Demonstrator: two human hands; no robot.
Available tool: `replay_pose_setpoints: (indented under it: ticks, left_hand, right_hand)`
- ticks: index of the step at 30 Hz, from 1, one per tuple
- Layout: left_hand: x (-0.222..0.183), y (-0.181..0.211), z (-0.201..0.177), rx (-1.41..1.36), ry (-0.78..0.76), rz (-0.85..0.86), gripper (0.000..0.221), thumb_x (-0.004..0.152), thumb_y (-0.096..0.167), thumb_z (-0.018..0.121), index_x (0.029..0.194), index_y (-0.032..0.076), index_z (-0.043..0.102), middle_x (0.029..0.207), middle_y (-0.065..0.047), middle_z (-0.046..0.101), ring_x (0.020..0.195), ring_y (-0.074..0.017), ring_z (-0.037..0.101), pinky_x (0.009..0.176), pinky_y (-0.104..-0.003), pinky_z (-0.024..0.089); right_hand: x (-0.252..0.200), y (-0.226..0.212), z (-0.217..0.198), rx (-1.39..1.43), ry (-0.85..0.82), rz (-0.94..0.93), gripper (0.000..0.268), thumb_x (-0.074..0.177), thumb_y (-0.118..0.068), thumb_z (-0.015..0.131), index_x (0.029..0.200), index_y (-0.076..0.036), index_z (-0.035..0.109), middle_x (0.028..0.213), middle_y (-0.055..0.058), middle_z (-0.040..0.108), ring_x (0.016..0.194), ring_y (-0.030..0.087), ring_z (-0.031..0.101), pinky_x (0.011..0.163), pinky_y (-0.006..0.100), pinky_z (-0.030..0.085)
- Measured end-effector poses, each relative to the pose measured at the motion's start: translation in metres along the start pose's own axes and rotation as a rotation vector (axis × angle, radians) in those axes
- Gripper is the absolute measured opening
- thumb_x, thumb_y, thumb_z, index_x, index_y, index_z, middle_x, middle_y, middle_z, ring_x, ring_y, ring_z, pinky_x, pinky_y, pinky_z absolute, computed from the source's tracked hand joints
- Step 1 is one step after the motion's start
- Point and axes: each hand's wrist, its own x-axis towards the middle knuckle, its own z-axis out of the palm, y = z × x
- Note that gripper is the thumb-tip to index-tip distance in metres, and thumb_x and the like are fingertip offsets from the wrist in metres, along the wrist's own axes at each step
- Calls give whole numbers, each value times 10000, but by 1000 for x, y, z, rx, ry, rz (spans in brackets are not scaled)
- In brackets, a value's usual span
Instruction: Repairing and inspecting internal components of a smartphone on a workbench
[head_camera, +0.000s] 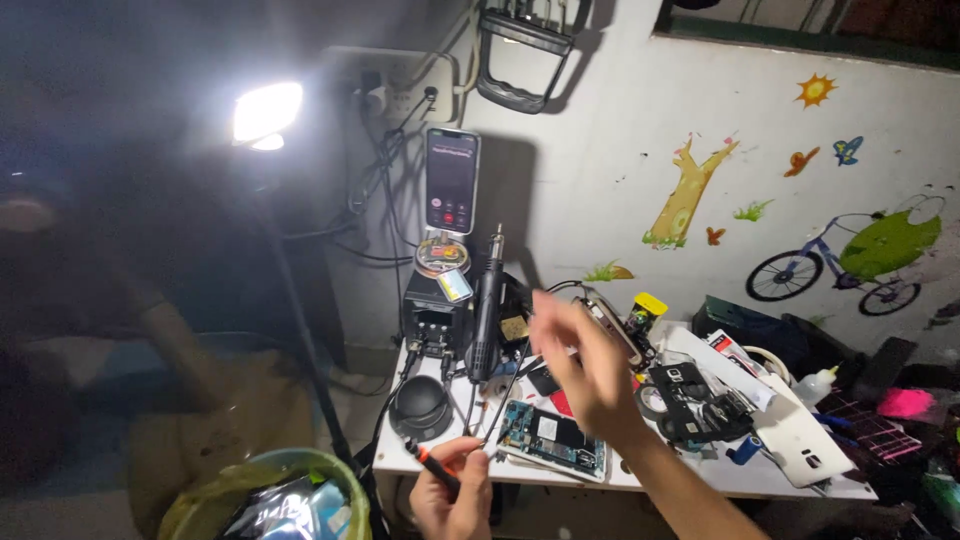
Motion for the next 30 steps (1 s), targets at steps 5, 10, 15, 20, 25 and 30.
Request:
replay_pose_setpoints:
  ticks: [5, 10, 15, 20, 25, 30]
  left_hand:
    - [-7, 10, 10, 24, -88, 74, 170, 1001, 117, 816, 1055, -38, 863, 532, -45, 568, 415, -95, 440, 404, -287, 287]
    - [-11, 26, 11, 231, -112, 164, 196, 1010, 221, 819, 996, 45, 905, 658, 6, 728, 557, -75, 577, 533, -260, 436]
    - [-5, 22, 7, 293, -166, 16, 216, 952, 272, 879, 911, 69, 939, 722, -31, 876, 622, -107, 750, 589, -270, 569]
    - [-5, 38, 10, 265, -253, 1, 270, 990, 298, 846, 884, 58, 910, 715, -13, 806, 633, -104, 663, 600, -288, 519]
    - [-4, 45, 11, 271, -285, -64, 262, 982, 266, 842, 832, 60, 901, 681, -12, 765, 575, -94, 539, 553, -298, 402]
    - [-8, 35, 8, 317, -330, 38, 282, 1029, 306, 825, 845, 98, 868, 668, 39, 733, 632, -56, 590, 583, -291, 503]
  right_hand:
    - [-86, -5, -7, -8, -158, -117, 326, 1106, -316, 642, 1296, -106, 803, 925, 58, 811, 833, 202, 778, 820, 357, 634]
    - [-115, 10, 0, 6, -198, -235, 340, 1101, -302, 703, 1276, -44, 840, 992, 133, 865, 843, 237, 841, 798, 343, 678]
    - [-114, 0, 10, -17, -91, -124, 237, 1012, -256, 794, 1122, -83, 913, 948, 99, 925, 808, 214, 851, 754, 323, 651]
    - [-119, 12, 17, 27, -42, -115, 189, 983, -196, 822, 1091, -69, 910, 890, 116, 874, 781, 204, 814, 721, 289, 646]
    - [-119, 21, 19, -14, -10, -79, 234, 970, -274, 834, 1073, -80, 915, 848, 91, 880, 728, 185, 787, 665, 281, 609]
    - [-122, 26, 14, -11, 20, -95, 131, 988, -156, 815, 1053, -48, 852, 913, 105, 873, 798, 177, 835, 743, 270, 669]
